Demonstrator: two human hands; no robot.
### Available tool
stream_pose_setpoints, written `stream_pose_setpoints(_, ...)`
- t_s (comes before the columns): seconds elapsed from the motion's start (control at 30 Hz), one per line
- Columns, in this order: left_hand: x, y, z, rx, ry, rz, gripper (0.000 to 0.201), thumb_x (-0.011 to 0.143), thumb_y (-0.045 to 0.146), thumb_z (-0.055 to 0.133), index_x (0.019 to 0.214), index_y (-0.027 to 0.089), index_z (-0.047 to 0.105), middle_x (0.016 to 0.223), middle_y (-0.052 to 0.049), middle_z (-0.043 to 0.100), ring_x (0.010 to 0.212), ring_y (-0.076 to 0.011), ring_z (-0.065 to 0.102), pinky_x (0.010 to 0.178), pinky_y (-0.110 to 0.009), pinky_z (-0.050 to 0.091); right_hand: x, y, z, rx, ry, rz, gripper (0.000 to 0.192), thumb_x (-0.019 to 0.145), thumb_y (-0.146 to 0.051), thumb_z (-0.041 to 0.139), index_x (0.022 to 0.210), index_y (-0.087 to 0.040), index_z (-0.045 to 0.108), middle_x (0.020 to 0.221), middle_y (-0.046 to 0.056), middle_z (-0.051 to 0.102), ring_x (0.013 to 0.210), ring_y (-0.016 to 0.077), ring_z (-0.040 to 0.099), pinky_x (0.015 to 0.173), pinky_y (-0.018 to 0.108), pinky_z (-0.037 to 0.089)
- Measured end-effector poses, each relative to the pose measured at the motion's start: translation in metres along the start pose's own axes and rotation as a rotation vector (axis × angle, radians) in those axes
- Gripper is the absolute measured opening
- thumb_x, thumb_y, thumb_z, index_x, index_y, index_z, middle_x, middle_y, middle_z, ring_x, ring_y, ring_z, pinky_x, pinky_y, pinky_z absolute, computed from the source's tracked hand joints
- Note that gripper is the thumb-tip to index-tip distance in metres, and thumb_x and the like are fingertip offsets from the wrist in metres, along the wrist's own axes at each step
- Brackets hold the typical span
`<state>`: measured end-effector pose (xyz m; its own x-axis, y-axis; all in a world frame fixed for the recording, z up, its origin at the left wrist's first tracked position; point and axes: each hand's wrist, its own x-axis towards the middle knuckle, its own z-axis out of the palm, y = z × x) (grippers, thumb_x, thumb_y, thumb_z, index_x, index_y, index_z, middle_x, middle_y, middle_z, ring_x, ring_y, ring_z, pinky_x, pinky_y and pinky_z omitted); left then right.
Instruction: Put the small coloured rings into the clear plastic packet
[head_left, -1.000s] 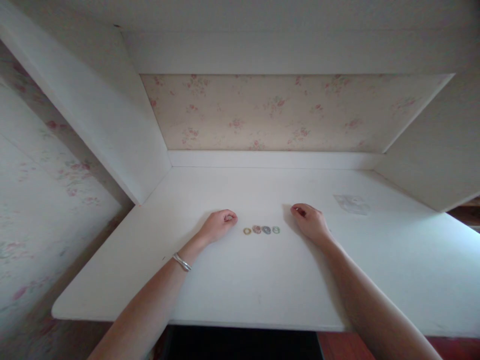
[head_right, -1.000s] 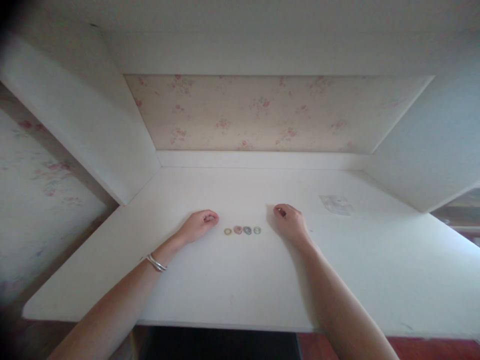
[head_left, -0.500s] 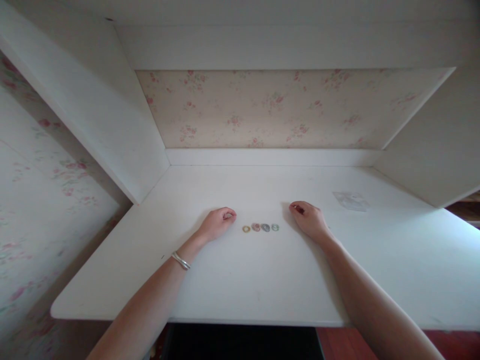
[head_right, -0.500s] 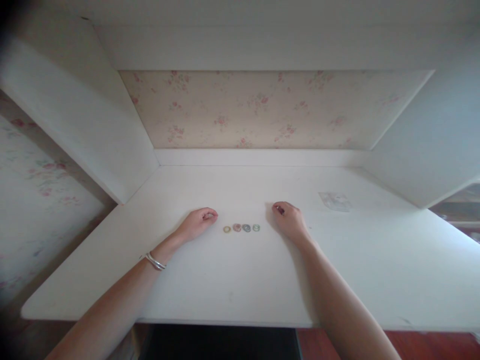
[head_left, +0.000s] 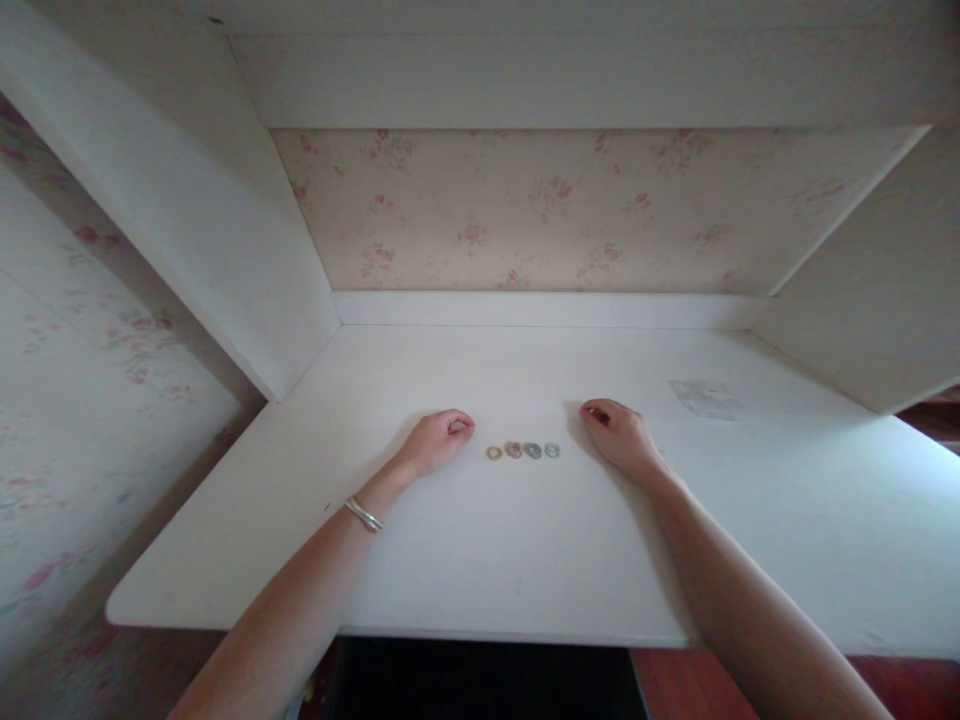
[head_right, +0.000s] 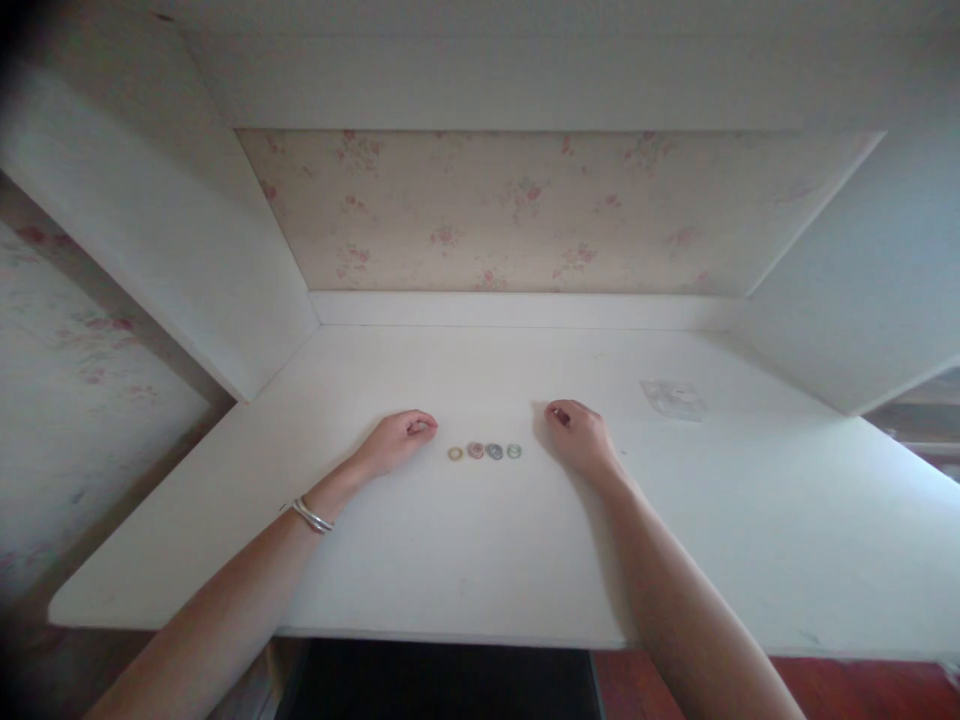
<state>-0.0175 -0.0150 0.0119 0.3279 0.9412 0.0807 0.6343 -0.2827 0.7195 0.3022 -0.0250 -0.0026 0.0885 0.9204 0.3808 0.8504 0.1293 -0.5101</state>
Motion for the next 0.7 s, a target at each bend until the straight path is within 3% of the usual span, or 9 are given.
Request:
stream_pose_setpoints(0.43, 0.001, -0.002, 0.0, -0.027, -0.015, -0.019, 0.028, 0.08, 0.037, 0.049, 0.095, 0.019, 0.066, 0.085, -0.002, 0.068, 0.075, -0.0152, 0.06, 0.069, -0.024, 0.044, 0.007, 0.008, 0.002, -0.017, 0.003, -0.01, 0.024, 0.082, -0.033, 0.046, 0.086, -0.021, 0.066, 0.084, 0.004, 0.066, 0.075, 0.0168, 0.059, 0.072, 0.028, 0.043)
stream_pose_setpoints(0.57, 0.002, 0.0, -0.002, -0.043, -0.025, -0.015, 0.028, 0.08, 0.036, 0.049, 0.094, 0.019, 0.066, 0.084, -0.002, 0.068, 0.075, -0.0151, 0.06, 0.068, -0.024, 0.044, 0.024, 0.028, -0.02, -0.205, 0.065, -0.03, 0.026, 0.082, -0.033, 0.045, 0.089, -0.021, 0.067, 0.091, 0.007, 0.062, 0.088, 0.0214, 0.055, 0.081, 0.035, 0.041)
stream_pose_setpoints(0.7, 0.001, 0.003, -0.003, -0.046, -0.04, -0.023, 0.029, 0.079, 0.037, 0.049, 0.093, 0.018, 0.065, 0.082, -0.002, 0.068, 0.073, -0.0151, 0.06, 0.067, -0.024, 0.044, 0.04, 0.059, -0.058, -0.452, 0.099, 0.135, 0.045, 0.076, -0.048, 0.052, 0.113, -0.023, 0.06, 0.122, 0.014, 0.048, 0.109, 0.034, 0.043, 0.087, 0.05, 0.034)
